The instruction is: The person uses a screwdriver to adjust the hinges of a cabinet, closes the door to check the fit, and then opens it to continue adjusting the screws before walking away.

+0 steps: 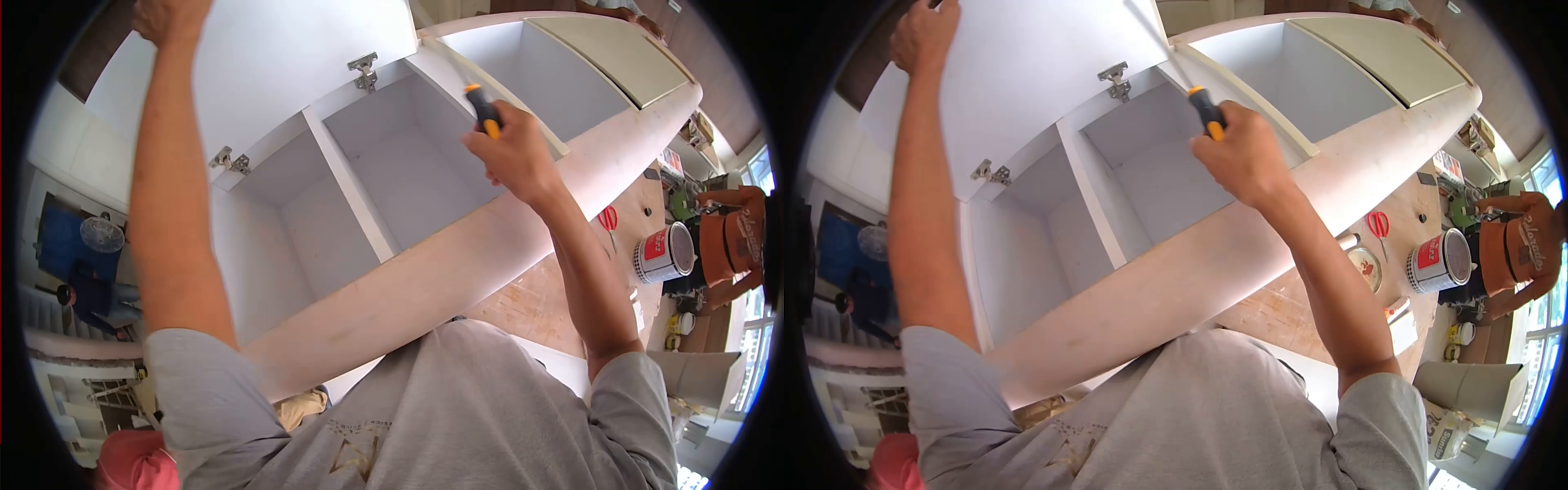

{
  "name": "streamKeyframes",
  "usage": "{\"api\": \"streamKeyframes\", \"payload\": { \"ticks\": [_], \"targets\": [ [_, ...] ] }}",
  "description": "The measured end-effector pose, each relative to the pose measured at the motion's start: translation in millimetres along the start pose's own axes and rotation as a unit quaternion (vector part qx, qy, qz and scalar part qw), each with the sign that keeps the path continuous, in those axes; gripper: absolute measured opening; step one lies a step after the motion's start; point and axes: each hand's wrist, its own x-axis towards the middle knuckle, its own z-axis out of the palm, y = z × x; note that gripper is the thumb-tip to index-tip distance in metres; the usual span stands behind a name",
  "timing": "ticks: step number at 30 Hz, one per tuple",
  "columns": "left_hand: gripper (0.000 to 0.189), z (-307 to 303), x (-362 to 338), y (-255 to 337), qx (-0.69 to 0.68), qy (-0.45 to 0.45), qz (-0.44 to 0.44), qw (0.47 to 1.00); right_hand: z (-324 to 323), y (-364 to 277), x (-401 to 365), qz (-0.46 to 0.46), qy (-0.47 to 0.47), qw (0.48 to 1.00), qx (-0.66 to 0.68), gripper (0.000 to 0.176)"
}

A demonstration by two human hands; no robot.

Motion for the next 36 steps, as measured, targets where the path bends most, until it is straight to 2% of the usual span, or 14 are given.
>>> {"api": "streamKeyframes", "payload": {
  "ticks": [2,5,8,12,13,17,20,21,23,25,28,30,34,36],
  "targets": [
    [0.071,11,40,-40,-0.038,-0.204,0.023,0.978,-8,2,-22,0.001,0.040,0.996,0.076,0.020],
    [0.078,78,48,-97,0.098,-0.204,0.096,0.969,-14,17,-43,0.004,0.070,0.990,0.119,0.018],
    [0.092,99,57,-118,0.123,-0.259,0.123,0.950,-13,37,-50,-0.026,0.090,0.979,0.182,0.018],
    [0.084,78,62,-112,0.043,-0.291,0.098,0.951,-14,47,-45,-0.033,0.088,0.957,0.275,0.017],
    [0.069,66,52,-105,0.050,-0.207,0.120,0.970,-16,49,-42,-0.031,0.086,0.948,0.304,0.016],
    [0.048,-9,35,-70,-0.036,-0.144,0.146,0.978,-15,53,-38,-0.049,0.106,0.933,0.340,0.017],
    [0.051,-60,24,-66,-0.135,-0.196,0.135,0.962,-12,58,-43,-0.065,0.113,0.936,0.327,0.018],
    [0.051,-70,21,-70,-0.163,-0.174,0.169,0.956,-13,59,-42,-0.076,0.114,0.937,0.322,0.018],
    [0.044,-144,13,-63,-0.158,-0.317,0.224,0.908,-14,57,-38,-0.089,0.114,0.932,0.332,0.019],
    [0.046,-181,6,-59,-0.139,-0.390,0.207,0.886,-16,58,-38,-0.082,0.116,0.921,0.362,0.019],
    [0.053,-182,-44,-48,-0.102,-0.395,0.091,0.909,-26,62,-39,-0.090,0.129,0.910,0.384,0.019],
    [0.036,-213,-83,-32,-0.069,-0.319,0.127,0.937,-37,65,-39,-0.118,0.150,0.910,0.367,0.018],
    [0.034,-242,-154,-24,-0.251,-0.233,0.136,0.930,-68,73,-31,-0.165,0.137,0.919,0.330,0.019],
    [0.037,-255,-183,-24,-0.230,-0.232,0.166,0.931,-77,72,-31,-0.174,0.117,0.916,0.343,0.020]
  ]
}}
